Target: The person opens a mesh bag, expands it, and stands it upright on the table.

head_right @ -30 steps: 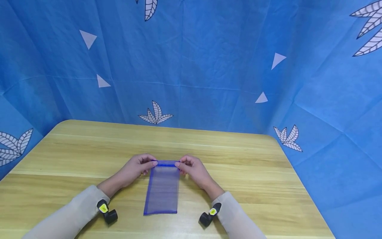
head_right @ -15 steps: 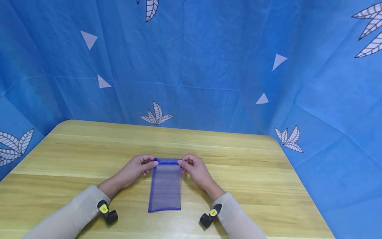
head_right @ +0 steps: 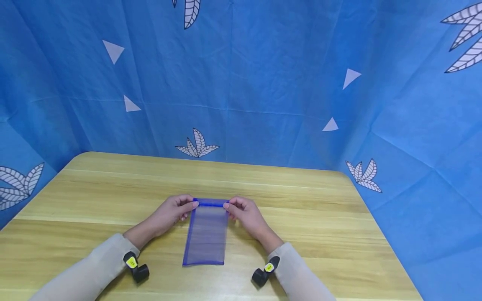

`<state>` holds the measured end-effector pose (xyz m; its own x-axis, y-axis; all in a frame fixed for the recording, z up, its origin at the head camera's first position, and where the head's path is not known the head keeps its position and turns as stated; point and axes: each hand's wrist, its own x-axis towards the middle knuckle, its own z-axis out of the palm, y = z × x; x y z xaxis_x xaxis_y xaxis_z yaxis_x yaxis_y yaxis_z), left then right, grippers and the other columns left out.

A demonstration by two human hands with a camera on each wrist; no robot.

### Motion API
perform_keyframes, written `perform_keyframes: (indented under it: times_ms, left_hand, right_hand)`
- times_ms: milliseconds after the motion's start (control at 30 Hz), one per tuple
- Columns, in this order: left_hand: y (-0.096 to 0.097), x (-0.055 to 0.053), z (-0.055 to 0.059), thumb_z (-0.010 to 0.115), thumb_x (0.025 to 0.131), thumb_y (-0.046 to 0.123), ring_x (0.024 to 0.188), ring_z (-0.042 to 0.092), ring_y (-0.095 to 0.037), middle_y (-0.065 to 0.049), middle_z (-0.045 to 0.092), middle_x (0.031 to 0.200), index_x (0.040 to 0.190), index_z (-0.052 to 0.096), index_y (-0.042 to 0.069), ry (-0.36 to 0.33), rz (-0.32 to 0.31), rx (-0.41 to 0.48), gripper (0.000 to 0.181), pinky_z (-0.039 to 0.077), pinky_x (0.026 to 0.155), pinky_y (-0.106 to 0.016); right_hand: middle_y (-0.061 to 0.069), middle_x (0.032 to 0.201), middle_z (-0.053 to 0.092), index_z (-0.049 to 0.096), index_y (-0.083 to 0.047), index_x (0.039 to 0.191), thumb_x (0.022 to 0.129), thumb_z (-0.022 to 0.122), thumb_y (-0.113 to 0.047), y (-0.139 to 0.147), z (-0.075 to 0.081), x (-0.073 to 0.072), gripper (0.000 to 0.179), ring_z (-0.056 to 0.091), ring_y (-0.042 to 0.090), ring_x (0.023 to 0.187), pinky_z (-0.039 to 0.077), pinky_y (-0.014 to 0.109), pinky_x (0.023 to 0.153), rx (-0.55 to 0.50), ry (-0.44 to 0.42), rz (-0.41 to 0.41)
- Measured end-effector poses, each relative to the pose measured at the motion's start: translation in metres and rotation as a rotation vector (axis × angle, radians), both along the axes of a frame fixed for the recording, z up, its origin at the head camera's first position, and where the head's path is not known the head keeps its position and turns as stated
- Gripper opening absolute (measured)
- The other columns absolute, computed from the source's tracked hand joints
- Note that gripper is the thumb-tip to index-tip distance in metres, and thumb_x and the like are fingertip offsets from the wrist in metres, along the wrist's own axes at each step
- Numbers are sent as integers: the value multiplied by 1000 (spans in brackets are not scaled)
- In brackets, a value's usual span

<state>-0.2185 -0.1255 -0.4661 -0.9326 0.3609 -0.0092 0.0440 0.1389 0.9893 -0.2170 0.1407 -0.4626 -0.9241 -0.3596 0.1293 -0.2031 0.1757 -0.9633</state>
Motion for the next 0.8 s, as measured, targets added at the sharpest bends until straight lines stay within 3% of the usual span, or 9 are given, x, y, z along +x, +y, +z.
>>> perform_keyframes:
  times_ms: [133,300,467,600,800]
  left_hand:
    - [2,0,0,64,95,35,65,45,-17,-4,50,74,94,60,5,-6,-7,25,30,43,58,-25]
    - [4,0,0,65,95,28,64,45,-14,-3,50,76,98,59,4,-91,35,142,26,40,54,-22]
    - [2,-4,-1,66,95,23,65,45,-11,-2,49,79,99,58,3,-178,85,288,22,40,55,-20]
    - [0,-5,2,66,95,21,66,44,-10,-1,50,80,99,58,3,-190,109,374,20,40,55,-19]
    - [-3,-6,3,62,98,19,64,45,-9,0,49,81,97,55,6,-212,131,482,14,39,54,-18]
  right_hand:
    - [7,79,62,64,1,93,97,63,-24,2,-1,-1,25,57,21,70,50,29,64,0,-3,-9]
    - [9,80,63,66,0,95,97,63,-27,4,1,0,27,58,20,71,51,29,65,-8,-9,13]
    - [15,81,64,66,3,97,100,58,-20,5,2,0,25,57,27,70,50,30,64,-26,35,85]
    - [18,79,64,68,4,97,100,57,-15,5,0,0,22,56,31,68,50,30,63,-46,72,137]
    - [10,78,63,68,7,98,97,60,-11,5,0,3,20,56,26,68,50,29,63,-51,55,217]
